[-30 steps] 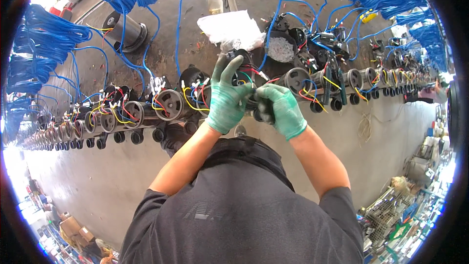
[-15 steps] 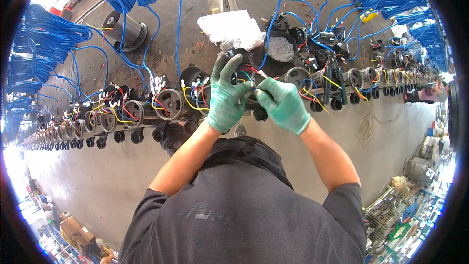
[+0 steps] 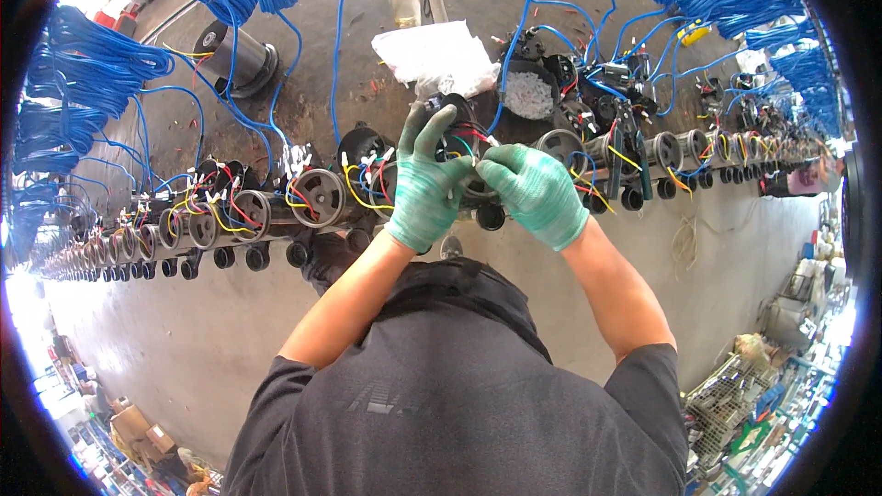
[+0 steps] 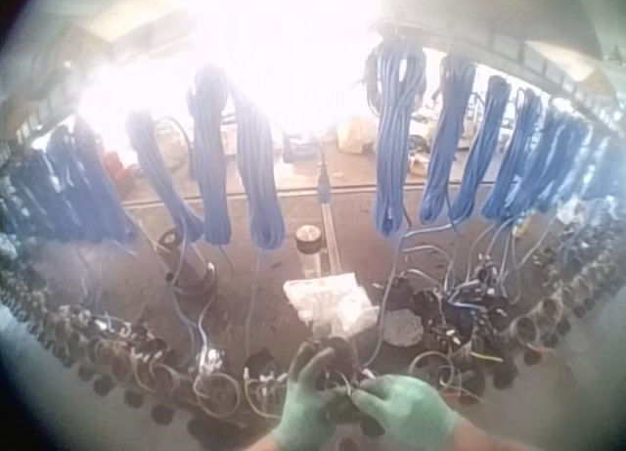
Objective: The person wires electrical components on a fabrication line by stripping wires, inserting them into connectors, and securing them.
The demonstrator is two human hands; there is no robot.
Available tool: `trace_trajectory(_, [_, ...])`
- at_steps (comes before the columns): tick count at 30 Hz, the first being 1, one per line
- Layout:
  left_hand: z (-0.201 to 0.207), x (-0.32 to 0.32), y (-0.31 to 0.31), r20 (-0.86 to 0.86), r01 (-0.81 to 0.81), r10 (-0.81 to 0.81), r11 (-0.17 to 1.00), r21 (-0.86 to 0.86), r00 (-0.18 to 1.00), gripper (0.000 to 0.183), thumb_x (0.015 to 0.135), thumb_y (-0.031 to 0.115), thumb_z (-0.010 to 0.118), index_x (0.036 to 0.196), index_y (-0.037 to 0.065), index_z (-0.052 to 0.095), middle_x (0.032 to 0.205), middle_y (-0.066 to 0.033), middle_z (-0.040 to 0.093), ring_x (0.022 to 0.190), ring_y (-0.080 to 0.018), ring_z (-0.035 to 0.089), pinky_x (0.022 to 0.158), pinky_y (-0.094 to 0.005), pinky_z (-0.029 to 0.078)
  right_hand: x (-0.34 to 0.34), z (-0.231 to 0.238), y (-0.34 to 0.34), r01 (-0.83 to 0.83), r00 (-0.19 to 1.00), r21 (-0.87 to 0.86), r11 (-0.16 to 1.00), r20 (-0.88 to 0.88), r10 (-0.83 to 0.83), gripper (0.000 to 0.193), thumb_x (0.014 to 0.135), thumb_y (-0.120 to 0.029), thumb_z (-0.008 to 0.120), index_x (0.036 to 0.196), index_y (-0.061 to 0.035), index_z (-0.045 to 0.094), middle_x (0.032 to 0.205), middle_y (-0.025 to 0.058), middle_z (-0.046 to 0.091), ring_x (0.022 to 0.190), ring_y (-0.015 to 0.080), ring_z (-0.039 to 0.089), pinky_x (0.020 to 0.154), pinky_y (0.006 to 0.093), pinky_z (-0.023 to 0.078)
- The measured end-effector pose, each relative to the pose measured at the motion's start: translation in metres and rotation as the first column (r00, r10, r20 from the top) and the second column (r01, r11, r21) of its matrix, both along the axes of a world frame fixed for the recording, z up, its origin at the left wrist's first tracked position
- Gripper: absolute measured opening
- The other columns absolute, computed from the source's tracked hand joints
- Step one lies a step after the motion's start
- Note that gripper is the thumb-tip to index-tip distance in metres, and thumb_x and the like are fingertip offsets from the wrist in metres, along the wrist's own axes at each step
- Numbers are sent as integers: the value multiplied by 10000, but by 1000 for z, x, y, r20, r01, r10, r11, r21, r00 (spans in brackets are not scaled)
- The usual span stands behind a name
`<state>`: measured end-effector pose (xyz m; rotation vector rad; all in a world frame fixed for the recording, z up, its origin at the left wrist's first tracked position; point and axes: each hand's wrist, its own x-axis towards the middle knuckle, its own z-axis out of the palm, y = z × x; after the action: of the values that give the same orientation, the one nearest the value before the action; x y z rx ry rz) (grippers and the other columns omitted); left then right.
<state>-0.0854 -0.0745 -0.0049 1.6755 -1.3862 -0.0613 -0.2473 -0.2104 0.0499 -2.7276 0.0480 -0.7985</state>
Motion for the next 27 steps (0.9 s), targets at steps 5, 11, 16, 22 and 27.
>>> trace_trajectory(5, [0,-3,0,118,-41,39,999,16,992,247,790,57,869,1017,144,825,1693,-115,392,1615,-460,212,1281,-545,321,-1,3,9,104,994,135,985,-52,-97,153,861,-13,750,1006,-56,731,951,120,754,742,352,721,648,427,591])
trace_trajectory(11, [-5,-4,-2,151,-53,58,998,-35,987,323,737,10,844,1025,157,832,1660,-123,409,1578,-457,269,1276,-536,332,0,4,28,266,961,677,686,-133,-242,104,957,-20,786,992,29,701,838,169,758,704,188,747,619,343,572])
trace_trajectory(16, [-3,-4,0,64,-32,34,999,-41,997,347,708,-19,855,1009,154,845,1649,-116,423,1574,-445,276,1266,-505,357,0,7,23,304,952,782,545,-228,-203,69,989,-12,752,1016,35,708,808,93,746,689,70,657,586,291,545])
trace_trajectory(22, [-8,-4,1,111,-36,44,997,-69,993,408,654,91,952,1011,227,808,1570,-99,496,1535,-465,335,1203,-537,423,8,45,-1,424,879,868,260,-463,115,142,1044,-82,703,1103,46,683,849,50,712,805,86,670,690,300,558])
trace_trajectory(27, [-1,-1,2,113,-47,58,994,-103,992,353,712,60,928,1005,217,810,1562,-106,507,1528,-467,352,1196,-533,426,35,58,-105,315,843,327,891,-528,-104,193,975,-131,688,1133,-26,722,1023,216,755,912,375,748,831,444,586])
